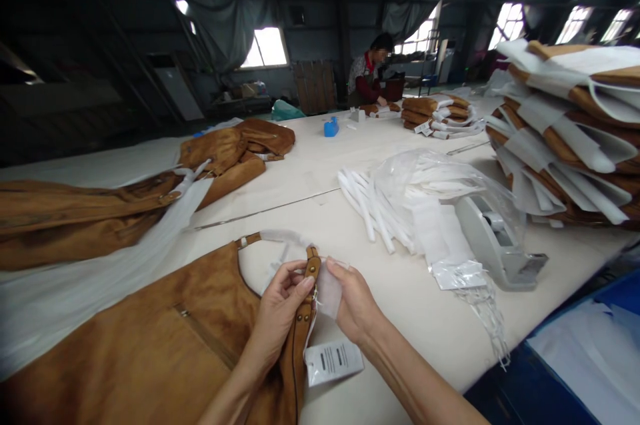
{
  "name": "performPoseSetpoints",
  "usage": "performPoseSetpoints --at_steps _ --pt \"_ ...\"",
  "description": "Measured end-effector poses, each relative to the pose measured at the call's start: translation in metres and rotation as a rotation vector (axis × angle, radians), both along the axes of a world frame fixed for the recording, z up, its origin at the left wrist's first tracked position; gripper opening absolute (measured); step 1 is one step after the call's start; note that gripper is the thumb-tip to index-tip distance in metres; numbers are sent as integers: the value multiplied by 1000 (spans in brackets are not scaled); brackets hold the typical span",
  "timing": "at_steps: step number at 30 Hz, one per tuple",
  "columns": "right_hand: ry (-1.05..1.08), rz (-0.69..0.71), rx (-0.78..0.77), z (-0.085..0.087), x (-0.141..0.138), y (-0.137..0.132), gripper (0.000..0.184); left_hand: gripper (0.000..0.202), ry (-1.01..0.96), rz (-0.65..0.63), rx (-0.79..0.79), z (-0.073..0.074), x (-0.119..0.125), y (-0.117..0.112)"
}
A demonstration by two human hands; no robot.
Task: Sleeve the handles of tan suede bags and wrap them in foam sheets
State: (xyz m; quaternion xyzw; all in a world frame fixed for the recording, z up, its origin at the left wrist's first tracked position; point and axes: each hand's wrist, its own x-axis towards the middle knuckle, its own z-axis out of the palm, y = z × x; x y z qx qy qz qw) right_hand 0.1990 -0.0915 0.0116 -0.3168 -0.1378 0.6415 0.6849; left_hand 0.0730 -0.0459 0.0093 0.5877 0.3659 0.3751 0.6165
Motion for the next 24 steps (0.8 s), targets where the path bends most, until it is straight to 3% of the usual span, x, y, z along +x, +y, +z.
performPoseSetpoints --at_steps 6,9,11,16,24 --pt "-47 30 30 8 7 10 28 40 119 72 212 -7 0 1" --pt "-70 56 -21 11 11 13 28 48 118 300 301 -1 -4 7" --pt "-84 94 -21 13 14 15 27 51 101 396 263 6 -8 15" --pt "-157 140 -6 14 23 19 26 48 1 8 -190 17 -9 32" --pt "-281 115 -144 9 28 42 20 28 -1 125 -136 22 5 42"
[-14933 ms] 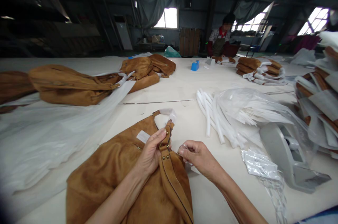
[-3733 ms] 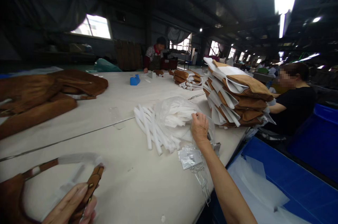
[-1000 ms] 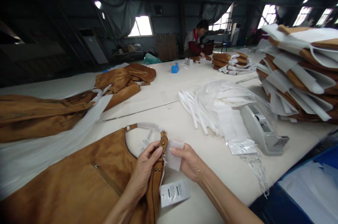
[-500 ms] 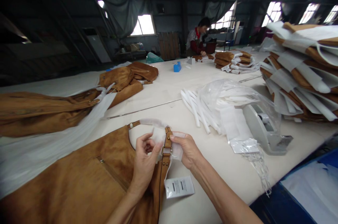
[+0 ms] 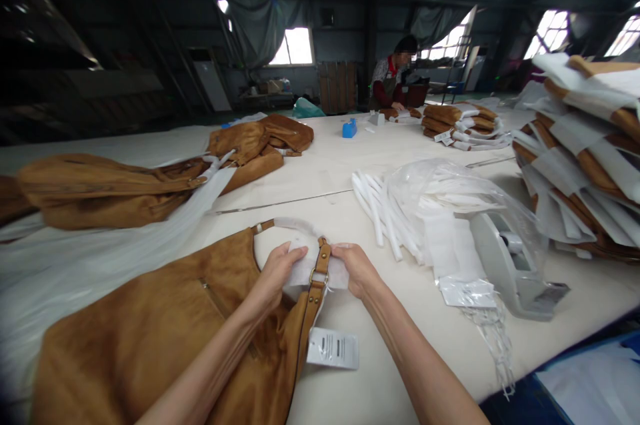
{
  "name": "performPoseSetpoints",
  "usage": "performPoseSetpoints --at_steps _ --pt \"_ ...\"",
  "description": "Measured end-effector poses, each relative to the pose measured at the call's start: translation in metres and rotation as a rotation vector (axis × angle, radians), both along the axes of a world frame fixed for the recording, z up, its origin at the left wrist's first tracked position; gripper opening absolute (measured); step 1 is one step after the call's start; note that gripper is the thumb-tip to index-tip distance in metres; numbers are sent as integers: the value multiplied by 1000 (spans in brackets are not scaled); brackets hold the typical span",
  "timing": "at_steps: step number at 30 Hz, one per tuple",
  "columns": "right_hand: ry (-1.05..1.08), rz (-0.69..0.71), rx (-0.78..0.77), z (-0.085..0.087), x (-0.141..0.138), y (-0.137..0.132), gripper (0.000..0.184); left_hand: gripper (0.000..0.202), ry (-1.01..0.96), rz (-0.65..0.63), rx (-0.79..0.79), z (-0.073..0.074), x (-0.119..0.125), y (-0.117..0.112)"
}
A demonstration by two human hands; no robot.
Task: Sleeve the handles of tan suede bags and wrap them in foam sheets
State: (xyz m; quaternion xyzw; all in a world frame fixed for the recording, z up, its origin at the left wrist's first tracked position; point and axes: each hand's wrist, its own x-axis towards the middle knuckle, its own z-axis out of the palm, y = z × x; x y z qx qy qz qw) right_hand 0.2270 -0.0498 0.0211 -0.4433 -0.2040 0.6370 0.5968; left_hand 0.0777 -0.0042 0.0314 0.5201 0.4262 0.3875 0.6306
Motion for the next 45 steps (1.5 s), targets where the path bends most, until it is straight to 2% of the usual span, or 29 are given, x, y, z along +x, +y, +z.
performPoseSetpoints --at_steps 3,8,10,14,19,23,28,32,34,37,40,43,45 --pt "-43 -49 11 0 -1 6 21 30 22 -18 18 9 3 6" --pt "-103 -140 64 2 0 4 28 39 46 -202 -48 30 7 7" --pt "-112 -142 67 3 0 -2 33 39 52 -229 -61 34 9 6" --pt "-89 -119 5 -2 -1 -21 46 29 56 -203 -31 32 12 6" --pt "-88 -192 49 -14 -9 -40 42 30 84 -220 -14 26 9 5" --pt "-103 -201 91 -14 -11 -41 43 34 93 -231 -10 23 5 4" --pt "-130 -146 116 -14 -8 -39 40 38 104 -237 -19 19 2 0" --pt "-83 -178 142 -12 -6 -42 38 36 116 -240 -23 23 5 -4" --pt "-18 -180 157 -10 -4 -45 38 33 110 -231 -14 27 7 -4" --pt "250 -121 187 -14 -2 -52 42 33 89 -219 -13 32 6 -4" --pt "476 -140 207 -26 -12 -57 29 37 72 -210 -37 33 1 -4" --pt "454 -234 274 -36 -31 -55 25 41 53 -204 -71 32 -6 -5" --pt "402 -240 323 -35 -42 -50 26 43 51 -206 -63 31 -8 -5"
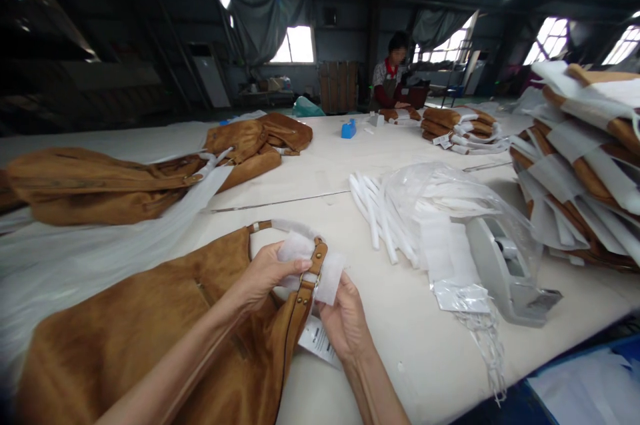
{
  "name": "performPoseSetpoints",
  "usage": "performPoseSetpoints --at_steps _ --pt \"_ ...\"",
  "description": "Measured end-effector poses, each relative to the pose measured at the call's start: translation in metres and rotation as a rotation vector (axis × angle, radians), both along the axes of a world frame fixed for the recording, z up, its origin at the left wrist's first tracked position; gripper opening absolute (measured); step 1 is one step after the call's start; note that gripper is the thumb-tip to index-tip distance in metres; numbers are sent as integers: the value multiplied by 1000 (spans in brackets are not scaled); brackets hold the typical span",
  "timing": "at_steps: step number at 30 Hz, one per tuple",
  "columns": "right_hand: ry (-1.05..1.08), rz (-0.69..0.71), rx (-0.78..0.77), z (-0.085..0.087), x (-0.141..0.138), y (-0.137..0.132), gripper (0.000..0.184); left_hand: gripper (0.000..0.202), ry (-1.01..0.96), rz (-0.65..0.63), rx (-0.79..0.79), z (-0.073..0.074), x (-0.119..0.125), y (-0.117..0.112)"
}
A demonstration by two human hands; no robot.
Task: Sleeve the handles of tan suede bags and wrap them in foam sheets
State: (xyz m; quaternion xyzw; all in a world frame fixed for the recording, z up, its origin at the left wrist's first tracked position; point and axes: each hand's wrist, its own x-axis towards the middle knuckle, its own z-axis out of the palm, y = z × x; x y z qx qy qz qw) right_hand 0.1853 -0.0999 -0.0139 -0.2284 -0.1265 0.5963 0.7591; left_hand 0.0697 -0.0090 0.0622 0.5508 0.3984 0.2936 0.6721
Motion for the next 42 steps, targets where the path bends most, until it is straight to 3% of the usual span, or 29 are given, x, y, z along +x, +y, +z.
performPoseSetpoints --at_steps 4,9,11,14,16,18,20,25,31,37,42 --pt "-78 18 5 10 -11 8 24 41 31 2 79 -3 1 1" --pt "-186 -39 -88 20 -21 11 31 22 142 62 288 -5 2 -3" --pt "-204 -69 -114 22 -25 10 33 23 133 46 253 -1 -4 -2" --pt "-202 -68 -129 25 -26 9 36 35 -17 -26 -13 5 -17 3" --pt "-203 -62 -127 25 -26 9 37 37 -121 6 -168 4 -22 6" --pt "-207 -75 -118 24 -27 9 35 32 -172 87 -211 -4 -22 4" --pt "-215 -91 -112 23 -28 9 33 27 -187 140 -177 -14 -18 -3" --pt "-263 -111 -150 20 -32 10 33 32 -210 124 -73 -28 -3 -27" --pt "-502 -201 -154 19 -32 12 29 48 -116 181 27 -32 2 -42" --pt "-809 -302 -274 20 -35 11 20 37 -99 102 149 -28 7 -48" --pt "-1004 -406 -334 21 -39 5 15 41 -103 169 116 -28 15 -50"
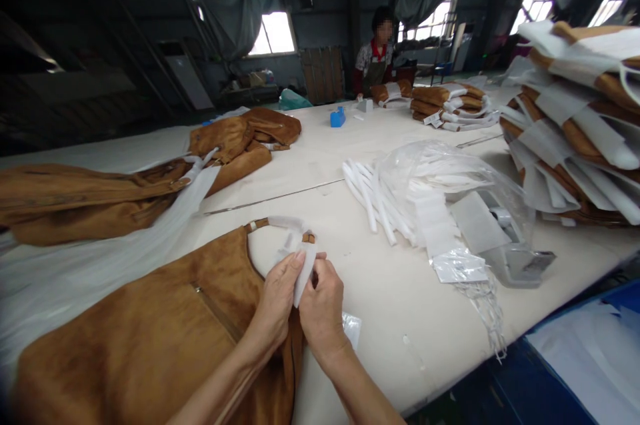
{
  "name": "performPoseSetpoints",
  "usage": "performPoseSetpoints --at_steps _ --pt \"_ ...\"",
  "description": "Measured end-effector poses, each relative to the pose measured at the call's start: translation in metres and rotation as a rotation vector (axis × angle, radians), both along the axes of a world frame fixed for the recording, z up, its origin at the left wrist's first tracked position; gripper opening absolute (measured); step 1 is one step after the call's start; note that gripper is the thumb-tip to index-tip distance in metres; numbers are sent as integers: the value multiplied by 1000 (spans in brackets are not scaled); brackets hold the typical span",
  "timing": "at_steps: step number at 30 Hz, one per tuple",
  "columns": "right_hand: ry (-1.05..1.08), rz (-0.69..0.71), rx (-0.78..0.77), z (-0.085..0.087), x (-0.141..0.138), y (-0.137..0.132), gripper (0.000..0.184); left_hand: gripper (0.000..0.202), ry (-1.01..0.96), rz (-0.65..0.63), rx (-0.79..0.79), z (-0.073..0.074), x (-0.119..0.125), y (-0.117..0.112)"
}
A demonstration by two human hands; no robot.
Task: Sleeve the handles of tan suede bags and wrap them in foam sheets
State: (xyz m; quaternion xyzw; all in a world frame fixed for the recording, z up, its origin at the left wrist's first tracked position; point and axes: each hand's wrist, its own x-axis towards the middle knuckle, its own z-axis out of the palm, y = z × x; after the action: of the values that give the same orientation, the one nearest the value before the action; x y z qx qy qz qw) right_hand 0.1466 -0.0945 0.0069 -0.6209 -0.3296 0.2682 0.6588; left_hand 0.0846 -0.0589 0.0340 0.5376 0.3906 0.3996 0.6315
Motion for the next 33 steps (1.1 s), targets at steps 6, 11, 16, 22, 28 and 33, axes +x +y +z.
performPoseSetpoints --at_steps 6,11,16,22,28,33 --pt "213 435 48 13 20 -26 17 47 2 11 -63 -8 -3 -3" --pt "426 533 -7 12 37 -33 30 51 34 -1 -31 -16 0 -4" --pt "360 415 -13 -2 34 -26 33 51 34 -13 -7 -14 -1 -4" --pt "417 341 32 -4 30 -26 29 35 92 9 67 -5 -15 -8" --pt "421 206 86 -5 34 -32 23 36 197 -79 89 -3 3 -20" --pt "472 140 111 -2 50 -43 21 43 324 -121 83 -15 22 -16"
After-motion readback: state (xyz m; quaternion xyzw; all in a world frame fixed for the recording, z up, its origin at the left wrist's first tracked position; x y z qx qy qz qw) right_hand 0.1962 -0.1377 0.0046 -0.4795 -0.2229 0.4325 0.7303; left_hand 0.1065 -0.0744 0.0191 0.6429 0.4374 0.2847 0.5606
